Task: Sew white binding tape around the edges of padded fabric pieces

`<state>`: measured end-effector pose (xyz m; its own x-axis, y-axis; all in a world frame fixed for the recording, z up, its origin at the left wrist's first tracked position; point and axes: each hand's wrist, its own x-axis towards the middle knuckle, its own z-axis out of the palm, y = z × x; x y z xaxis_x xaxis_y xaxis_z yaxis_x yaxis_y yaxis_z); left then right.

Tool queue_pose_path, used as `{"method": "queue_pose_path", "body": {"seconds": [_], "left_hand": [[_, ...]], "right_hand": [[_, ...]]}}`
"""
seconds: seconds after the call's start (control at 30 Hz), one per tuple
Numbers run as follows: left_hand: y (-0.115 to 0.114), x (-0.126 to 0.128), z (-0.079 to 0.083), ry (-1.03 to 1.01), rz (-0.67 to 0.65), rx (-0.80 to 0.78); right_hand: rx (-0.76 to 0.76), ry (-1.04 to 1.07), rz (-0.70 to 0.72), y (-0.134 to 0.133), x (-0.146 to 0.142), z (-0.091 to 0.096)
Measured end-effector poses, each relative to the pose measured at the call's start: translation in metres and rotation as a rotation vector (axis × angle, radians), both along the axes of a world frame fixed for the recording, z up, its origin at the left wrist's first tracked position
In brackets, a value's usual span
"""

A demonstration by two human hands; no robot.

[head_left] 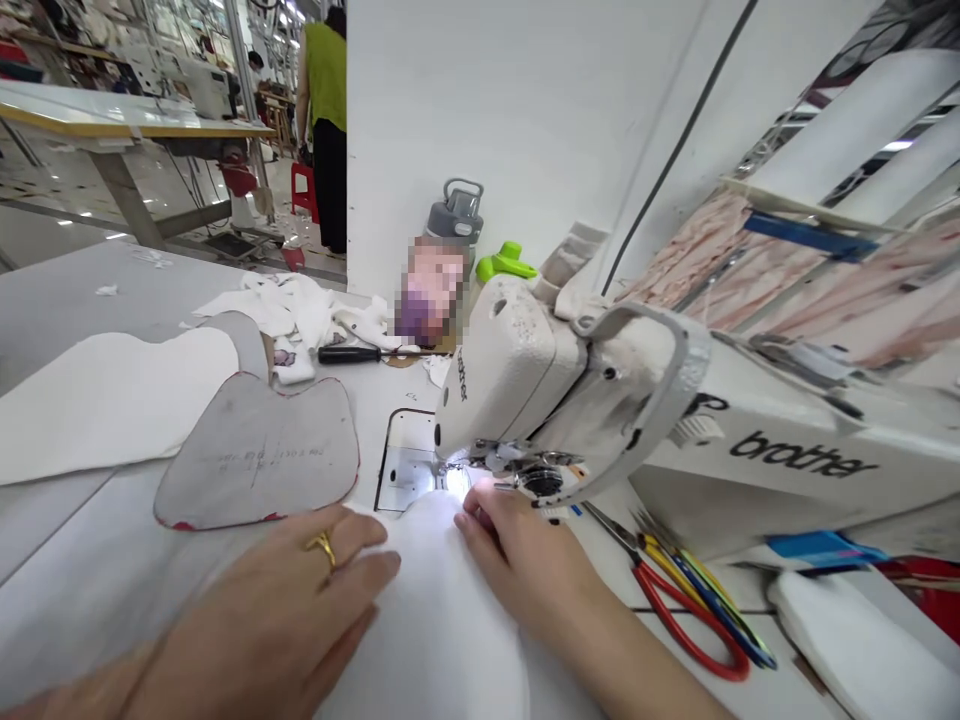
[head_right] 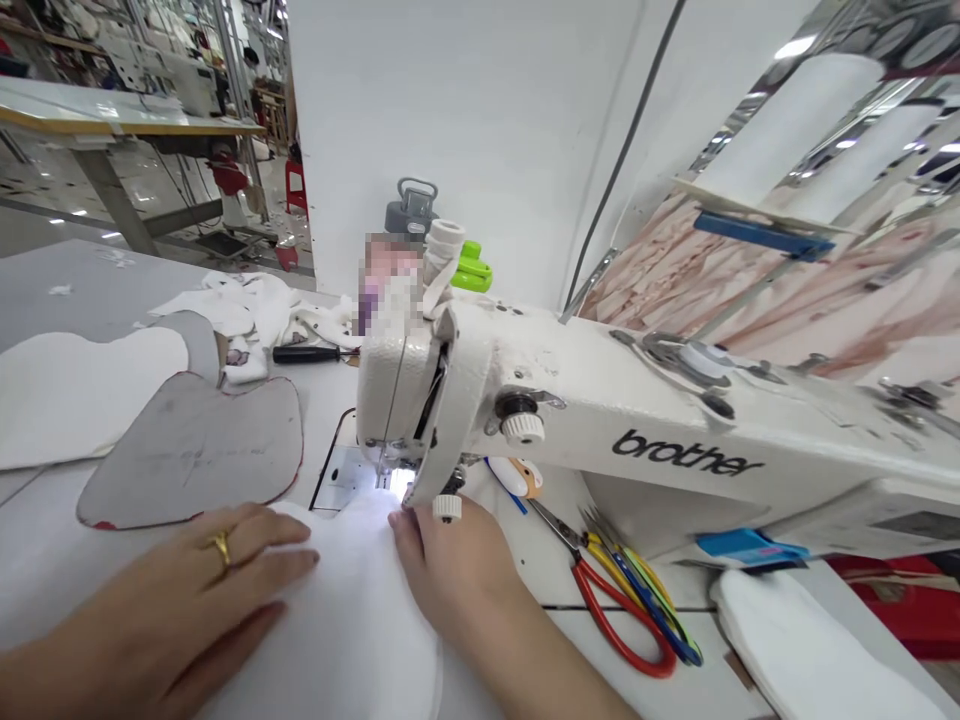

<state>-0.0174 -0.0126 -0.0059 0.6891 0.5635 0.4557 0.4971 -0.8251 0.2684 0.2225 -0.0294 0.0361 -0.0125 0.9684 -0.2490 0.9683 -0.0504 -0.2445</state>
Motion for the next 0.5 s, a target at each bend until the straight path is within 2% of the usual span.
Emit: {"method": "queue_pose_path", "body": {"seconds": [0.13, 0.23, 0.37, 0.43, 0.5], "left_hand": [[0.005, 0.001, 0.001, 0.079, -0.119, 0.079], [0.011, -0.002, 0.008, 0.112, -0.132, 0.005], [0.015, -0.006, 0.014, 0.110, -0.132, -0.086], [0.023, -0.012, 0.021, 0.135, -0.063, -0.117], [0.039, -0.023, 0.034, 0.180, 0.136, -0.149]], "right_hand": [[-0.014, -0.041, -0.012, 0.000, 0.001, 0.002], [0.009, 0.005, -0.005, -0.002, 0.000, 0.001], [0.057, 0.087, 0.078, -0.003, 0.001, -0.004], [0.062, 0.106, 0.081, -0.003, 0.003, -0.006], [0.096, 0.117, 0.066, -0.003, 0.005, -0.009]]}}
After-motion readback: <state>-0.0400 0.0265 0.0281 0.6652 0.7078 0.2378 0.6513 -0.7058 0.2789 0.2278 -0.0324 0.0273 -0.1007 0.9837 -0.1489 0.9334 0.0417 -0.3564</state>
